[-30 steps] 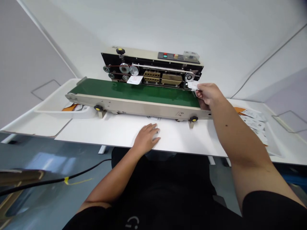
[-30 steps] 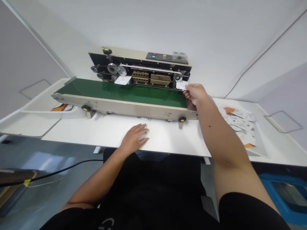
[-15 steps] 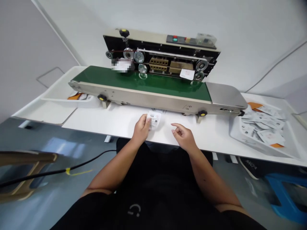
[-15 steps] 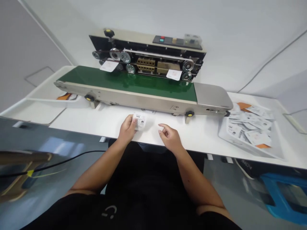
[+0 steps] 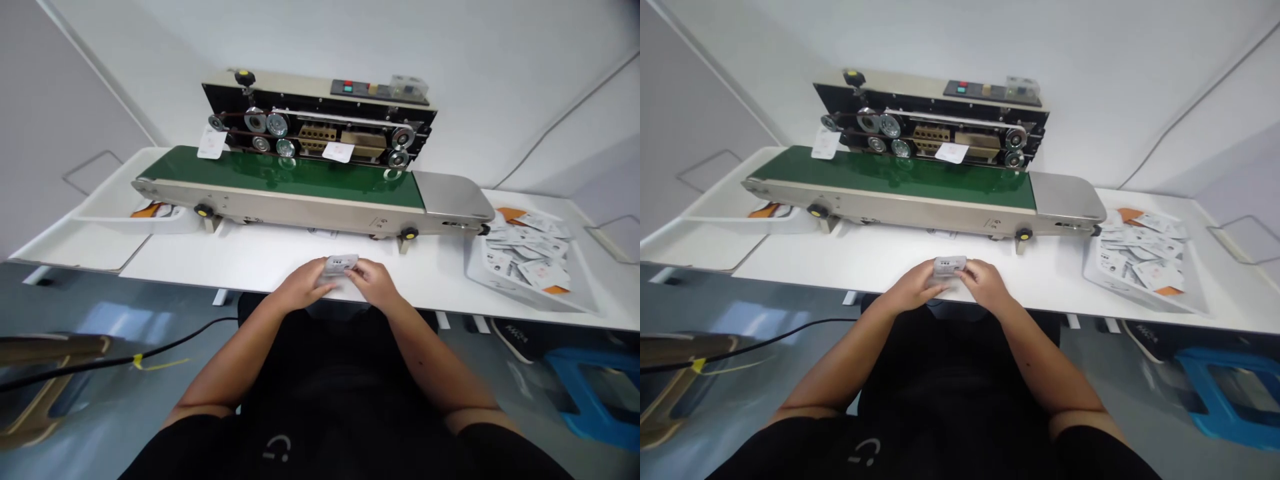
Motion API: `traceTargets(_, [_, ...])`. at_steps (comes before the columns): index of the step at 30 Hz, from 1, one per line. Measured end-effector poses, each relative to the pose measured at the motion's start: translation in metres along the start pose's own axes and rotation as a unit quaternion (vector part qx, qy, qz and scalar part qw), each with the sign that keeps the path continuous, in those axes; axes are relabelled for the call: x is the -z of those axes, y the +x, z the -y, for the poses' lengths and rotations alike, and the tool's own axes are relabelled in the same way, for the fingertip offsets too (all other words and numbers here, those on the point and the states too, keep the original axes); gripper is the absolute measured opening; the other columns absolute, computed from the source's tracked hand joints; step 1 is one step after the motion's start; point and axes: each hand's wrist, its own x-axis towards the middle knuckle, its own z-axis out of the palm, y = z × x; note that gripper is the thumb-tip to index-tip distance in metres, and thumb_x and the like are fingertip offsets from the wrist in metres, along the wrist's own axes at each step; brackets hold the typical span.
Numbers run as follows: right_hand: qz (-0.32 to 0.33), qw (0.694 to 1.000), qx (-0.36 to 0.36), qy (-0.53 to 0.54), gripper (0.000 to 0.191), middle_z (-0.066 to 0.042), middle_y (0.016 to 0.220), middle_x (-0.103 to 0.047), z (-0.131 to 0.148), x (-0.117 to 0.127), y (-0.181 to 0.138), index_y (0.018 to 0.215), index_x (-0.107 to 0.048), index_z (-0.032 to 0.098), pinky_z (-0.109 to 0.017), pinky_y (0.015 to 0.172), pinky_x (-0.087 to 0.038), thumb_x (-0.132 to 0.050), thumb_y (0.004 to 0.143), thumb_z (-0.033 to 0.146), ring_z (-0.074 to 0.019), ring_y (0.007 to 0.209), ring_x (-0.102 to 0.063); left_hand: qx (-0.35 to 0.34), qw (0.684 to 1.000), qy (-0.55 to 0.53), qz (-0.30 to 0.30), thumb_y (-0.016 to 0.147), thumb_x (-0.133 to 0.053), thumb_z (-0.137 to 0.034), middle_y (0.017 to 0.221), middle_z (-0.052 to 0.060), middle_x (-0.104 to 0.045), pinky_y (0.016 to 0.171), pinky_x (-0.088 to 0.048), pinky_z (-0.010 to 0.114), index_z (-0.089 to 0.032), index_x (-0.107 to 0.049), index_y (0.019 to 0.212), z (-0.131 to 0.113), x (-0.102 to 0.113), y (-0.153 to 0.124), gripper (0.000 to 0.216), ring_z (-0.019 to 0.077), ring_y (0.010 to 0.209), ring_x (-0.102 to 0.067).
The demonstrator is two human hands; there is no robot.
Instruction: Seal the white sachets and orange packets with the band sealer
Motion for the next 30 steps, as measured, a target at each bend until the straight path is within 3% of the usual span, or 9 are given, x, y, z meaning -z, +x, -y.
traceTargets(3, [-0.120, 0.991, 0.000, 0.054, 0.029, -0.005, 0.093, -0.077, 0.001, 0.048, 0.023, 0.112, -0.077, 0.023, -0.031, 0.072, -0.058, -0.072, 0.090, 0.041, -0.0184, 0.079, -0.071, -0.037, 0.997, 0.070, 0.017, 0.099, -0.068, -0.050, 0.153, 0.014, -0.059, 0.118, -0.049, 0.051, -0.026, -0.047, 0.156, -0.003, 0.000, 0.003, 0.065, 0.0337, 0.140, -0.058])
traceTargets(7, [-0.303, 0.953, -0.017, 0.012, 0.039, 0.000, 0.082, -0.069, 0.005, 0.133, 0.076, 0.127, -0.072, 0.022, -0.025, 0.058, -0.053, -0.070, 0.092, 0.037, -0.0123, 0.064, -0.060, -0.053, 0.989, 0.134, 0.028, 0.100, -0.069, -0.048, 0.155, 0.012, -0.059, 0.121, -0.045, 0.051, -0.026, -0.048, 0.156, -0.002, -0.004, 0.004, 0.063, 0.0327, 0.144, -0.055])
traceTargets(10, [-0.315, 0.946, -0.078, -0.015, 0.030, 0.000, 0.072, -0.065, 0.006, 0.173, 0.122, 0.118, -0.074, 0.017, -0.023, 0.049, -0.047, -0.070, 0.091, 0.030, -0.0107, 0.055, -0.054, -0.060, 0.984, 0.166, 0.020, 0.099, -0.071, -0.046, 0.155, 0.012, -0.059, 0.123, -0.043, 0.053, -0.025, -0.050, 0.154, 0.001, -0.007, 0.005, 0.063, 0.0327, 0.145, -0.054])
traceTargets(13, [-0.271, 0.949, -0.154, 0.043, 0.018, -0.002, 0.067, -0.064, 0.003, 0.182, 0.163, 0.105, -0.074, 0.013, -0.022, 0.045, -0.042, -0.072, 0.088, 0.020, -0.0096, 0.050, -0.050, -0.060, 0.982, 0.181, 0.013, 0.097, -0.073, -0.044, 0.156, 0.012, -0.058, 0.123, -0.042, 0.053, -0.024, -0.052, 0.152, 0.002, -0.008, 0.005, 0.063, 0.0330, 0.145, -0.053])
traceTargets(18, [-0.275, 0.951, -0.138, 0.036, 0.030, -0.006, 0.085, -0.069, 0.008, 0.166, 0.184, 0.116, -0.070, 0.016, -0.028, 0.059, -0.056, -0.076, 0.086, 0.022, -0.0149, 0.068, -0.064, -0.052, 0.982, 0.182, 0.010, 0.096, -0.074, -0.044, 0.158, 0.011, -0.056, 0.124, -0.042, 0.055, -0.025, -0.054, 0.151, 0.002, -0.009, 0.004, 0.061, 0.0343, 0.147, -0.051])
traceTargets(22, [-0.329, 0.936, 0.016, -0.125, 0.039, -0.014, 0.131, -0.064, 0.029, 0.131, 0.137, 0.130, -0.066, 0.022, -0.048, 0.098, -0.059, -0.070, 0.092, 0.031, -0.0290, 0.126, -0.062, -0.047, 0.986, 0.162, 0.002, 0.096, -0.073, -0.045, 0.157, 0.011, -0.058, 0.123, -0.042, 0.054, -0.026, -0.056, 0.150, 0.002, -0.009, 0.004, 0.060, 0.0341, 0.147, -0.051])
traceTargets(24, [-0.337, 0.924, 0.075, -0.164, 0.033, -0.013, 0.136, -0.062, 0.035, 0.099, 0.103, 0.129, -0.068, 0.024, -0.056, 0.109, -0.053, -0.061, 0.098, 0.033, -0.0317, 0.136, -0.056, -0.052, 0.989, 0.136, -0.011, 0.098, -0.071, -0.046, 0.154, 0.010, -0.061, 0.122, -0.044, 0.054, -0.028, -0.058, 0.148, 0.001, -0.009, 0.004, 0.055, 0.0328, 0.145, -0.053])
traceTargets(28, [-0.100, 0.972, 0.138, -0.162, 0.027, -0.010, 0.113, -0.075, 0.026, 0.022, 0.055, 0.115, -0.075, 0.025, -0.050, 0.108, -0.054, -0.052, 0.103, 0.032, -0.0281, 0.113, -0.069, -0.049, 0.993, 0.073, -0.075, 0.103, -0.062, -0.043, 0.127, 0.009, -0.075, 0.110, -0.053, 0.049, -0.025, -0.069, 0.128, 0.000, -0.007, 0.003, 0.032, 0.0282, 0.122, -0.067])
traceTargets(30, [0.034, 0.977, 0.126, -0.170, 0.033, -0.011, 0.129, -0.074, 0.013, -0.011, 0.048, 0.127, -0.074, 0.023, -0.051, 0.114, -0.051, -0.055, 0.101, 0.031, -0.0304, 0.125, -0.066, -0.018, 0.989, 0.056, -0.133, 0.104, -0.059, -0.041, 0.110, 0.008, -0.077, 0.102, -0.056, 0.046, -0.023, -0.072, 0.113, 0.000, -0.005, 0.002, 0.024, 0.0258, 0.107, -0.070])
